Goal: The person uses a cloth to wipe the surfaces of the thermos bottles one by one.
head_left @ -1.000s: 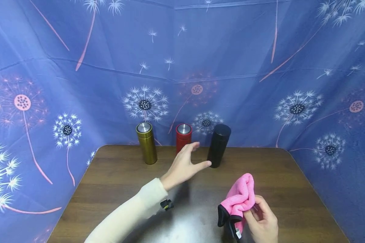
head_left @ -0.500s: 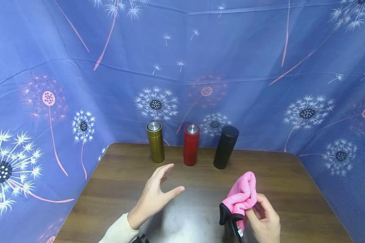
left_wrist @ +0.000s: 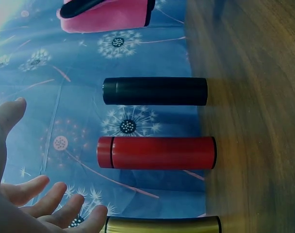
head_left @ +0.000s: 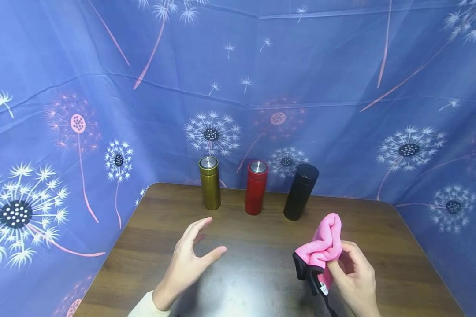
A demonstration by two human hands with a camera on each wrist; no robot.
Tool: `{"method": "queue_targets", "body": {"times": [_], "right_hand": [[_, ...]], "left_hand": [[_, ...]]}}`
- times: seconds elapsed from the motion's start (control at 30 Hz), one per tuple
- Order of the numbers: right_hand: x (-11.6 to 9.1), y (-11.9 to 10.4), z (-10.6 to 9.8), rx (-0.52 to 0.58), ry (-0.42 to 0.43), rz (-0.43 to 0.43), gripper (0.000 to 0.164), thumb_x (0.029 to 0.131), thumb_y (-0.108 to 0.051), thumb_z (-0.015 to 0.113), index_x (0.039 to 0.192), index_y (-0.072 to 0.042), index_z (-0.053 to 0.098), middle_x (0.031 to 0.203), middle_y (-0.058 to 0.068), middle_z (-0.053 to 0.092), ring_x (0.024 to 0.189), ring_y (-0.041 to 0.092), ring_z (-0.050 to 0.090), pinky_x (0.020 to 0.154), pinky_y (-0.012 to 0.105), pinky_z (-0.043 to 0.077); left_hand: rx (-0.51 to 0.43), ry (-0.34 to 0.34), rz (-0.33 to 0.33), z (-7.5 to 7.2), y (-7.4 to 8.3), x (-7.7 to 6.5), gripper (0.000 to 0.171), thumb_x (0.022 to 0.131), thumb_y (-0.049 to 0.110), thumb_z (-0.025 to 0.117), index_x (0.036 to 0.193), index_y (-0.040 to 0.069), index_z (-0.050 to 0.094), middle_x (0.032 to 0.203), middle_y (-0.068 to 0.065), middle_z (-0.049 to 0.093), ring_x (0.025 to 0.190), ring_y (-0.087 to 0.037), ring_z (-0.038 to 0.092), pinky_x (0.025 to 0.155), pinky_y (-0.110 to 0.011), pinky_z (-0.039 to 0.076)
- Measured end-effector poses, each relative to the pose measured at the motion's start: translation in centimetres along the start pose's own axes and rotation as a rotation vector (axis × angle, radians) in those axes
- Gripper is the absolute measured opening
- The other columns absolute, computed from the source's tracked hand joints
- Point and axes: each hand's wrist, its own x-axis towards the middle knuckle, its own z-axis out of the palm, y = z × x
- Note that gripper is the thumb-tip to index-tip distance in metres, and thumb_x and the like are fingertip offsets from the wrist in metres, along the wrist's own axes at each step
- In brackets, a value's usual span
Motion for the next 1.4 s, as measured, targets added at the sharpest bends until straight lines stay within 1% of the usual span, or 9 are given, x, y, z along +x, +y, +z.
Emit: {"method": "queue_targets", "body": {"times": [0.17, 0.27, 0.37, 0.5, 0.63, 0.9, 1.1, 1.3, 1.4], "right_hand": [[1.7, 0.9, -1.3, -0.27, -0.097, -0.097, 0.035, 0.064, 0.019, 0.066, 0.098, 0.008, 0.066, 0.097, 0.01, 0.064, 0.095, 0.004, 0.061, 0.087, 0.013, 0.048], [2.2, 1.8, -1.8, -0.401, -0.199, -0.148, 0.031, 0.068, 0.005, 0.069, 0.098, -0.001, 0.068, 0.094, 0.004, 0.063, 0.085, 0.002, 0.057, 0.075, 0.01, 0.046], [2.3, 3.2, -1.9, -0.502, -0.328, -0.176, 0.029, 0.071, -0.002, 0.069, 0.1, -0.008, 0.066, 0.093, -0.005, 0.059, 0.078, 0.003, 0.05, 0.066, 0.014, 0.043], [2.2, 5.4, -1.2, -0.602, -0.482, -0.255, 0.027, 0.073, -0.005, 0.067, 0.099, -0.007, 0.063, 0.09, -0.006, 0.054, 0.076, 0.007, 0.047, 0.064, 0.023, 0.043], [1.9, 7.5, -0.3, -0.679, -0.583, -0.331, 0.023, 0.073, -0.008, 0.069, 0.095, -0.004, 0.061, 0.085, -0.003, 0.051, 0.074, 0.013, 0.05, 0.064, 0.03, 0.047], [0.4, 9.5, 1.0, -0.777, -0.738, -0.257, 0.022, 0.071, -0.003, 0.072, 0.082, -0.007, 0.054, 0.076, -0.005, 0.042, 0.063, 0.01, 0.039, 0.054, 0.026, 0.042], [-0.9, 9.8, 1.1, -0.789, -0.781, -0.233, 0.025, 0.073, -0.003, 0.077, 0.082, -0.008, 0.054, 0.077, -0.002, 0.046, 0.066, 0.013, 0.048, 0.059, 0.03, 0.048], [-0.7, 9.1, 0.8, -0.834, -0.853, -0.136, 0.024, 0.078, -0.009, 0.08, 0.089, -0.005, 0.06, 0.082, 0.003, 0.054, 0.074, 0.018, 0.056, 0.067, 0.036, 0.054], [-0.4, 8.5, 0.5, -0.805, -0.838, -0.135, 0.025, 0.076, -0.008, 0.083, 0.091, -0.005, 0.062, 0.083, 0.002, 0.055, 0.073, 0.015, 0.055, 0.066, 0.034, 0.055]], "left_hand": [[-0.008, -0.003, 0.018, 0.3, 0.0, 0.4, 0.069, 0.08, 0.029, 0.087, 0.14, 0.019, 0.055, 0.137, 0.008, 0.055, 0.125, -0.018, 0.054, 0.095, -0.044, 0.051], [-0.012, 0.003, 0.026, 0.3, 0.0, 0.4, 0.068, 0.079, 0.029, 0.087, 0.139, 0.019, 0.056, 0.137, 0.009, 0.055, 0.125, -0.018, 0.054, 0.095, -0.043, 0.051], [-0.012, 0.008, 0.028, 0.4, -0.1, 0.3, 0.067, 0.079, 0.029, 0.087, 0.138, 0.021, 0.057, 0.136, 0.01, 0.056, 0.124, -0.017, 0.054, 0.095, -0.042, 0.051], [-0.026, 0.003, 0.019, 0.4, -0.1, 0.0, 0.065, 0.08, 0.028, 0.087, 0.138, 0.023, 0.057, 0.136, 0.01, 0.056, 0.124, -0.017, 0.054, 0.095, -0.041, 0.051], [-0.041, -0.003, 0.003, 0.4, -0.2, -0.1, 0.065, 0.08, 0.029, 0.086, 0.138, 0.024, 0.057, 0.136, 0.011, 0.055, 0.126, -0.016, 0.053, 0.097, -0.042, 0.05], [-0.024, -0.013, 0.004, 0.5, 0.0, -0.2, 0.065, 0.08, 0.031, 0.087, 0.137, 0.023, 0.058, 0.137, 0.01, 0.056, 0.125, -0.017, 0.054, 0.095, -0.044, 0.051], [-0.026, -0.021, 0.008, 0.5, 0.1, -0.4, 0.065, 0.08, 0.031, 0.086, 0.137, 0.023, 0.057, 0.136, 0.007, 0.057, 0.125, -0.017, 0.054, 0.095, -0.042, 0.051], [-0.031, -0.029, 0.014, 0.6, 0.2, -0.3, 0.064, 0.08, 0.031, 0.086, 0.137, 0.025, 0.058, 0.135, 0.008, 0.058, 0.123, -0.017, 0.056, 0.095, -0.041, 0.051], [-0.043, -0.032, 0.015, 0.6, 0.4, -0.2, 0.063, 0.08, 0.031, 0.086, 0.136, 0.025, 0.058, 0.134, 0.011, 0.059, 0.123, -0.017, 0.056, 0.096, -0.04, 0.051]]}}
